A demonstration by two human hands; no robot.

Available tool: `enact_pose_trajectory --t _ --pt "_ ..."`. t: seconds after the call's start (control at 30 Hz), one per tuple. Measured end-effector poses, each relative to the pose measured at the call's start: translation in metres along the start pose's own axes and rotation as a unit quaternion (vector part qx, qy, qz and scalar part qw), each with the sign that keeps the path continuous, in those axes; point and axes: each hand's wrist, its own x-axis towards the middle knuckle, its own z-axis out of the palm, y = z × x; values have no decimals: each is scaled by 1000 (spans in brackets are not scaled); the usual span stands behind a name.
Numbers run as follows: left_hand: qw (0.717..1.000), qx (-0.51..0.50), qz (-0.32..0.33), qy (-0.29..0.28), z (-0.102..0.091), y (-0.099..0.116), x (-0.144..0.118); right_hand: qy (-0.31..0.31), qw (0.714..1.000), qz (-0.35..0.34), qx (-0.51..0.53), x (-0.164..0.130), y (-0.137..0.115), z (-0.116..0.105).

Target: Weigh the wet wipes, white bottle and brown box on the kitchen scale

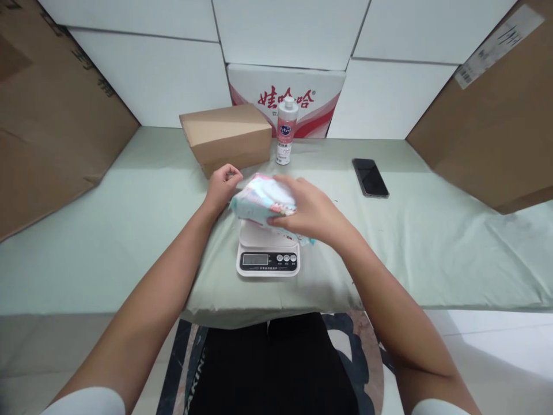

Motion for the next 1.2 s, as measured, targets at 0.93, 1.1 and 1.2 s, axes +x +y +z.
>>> enact_pose_trajectory --t 0.93,1.1,1.2 --pt "997 -56 29 36 -3 1 1 329 921 131 -162 117 100 -1" --pt "997 -59 39 30 -2 -1 1 343 935 56 65 163 116 25" --pt "995 -56 57 64 -3 -1 -1 429 897 12 107 176 111 41"
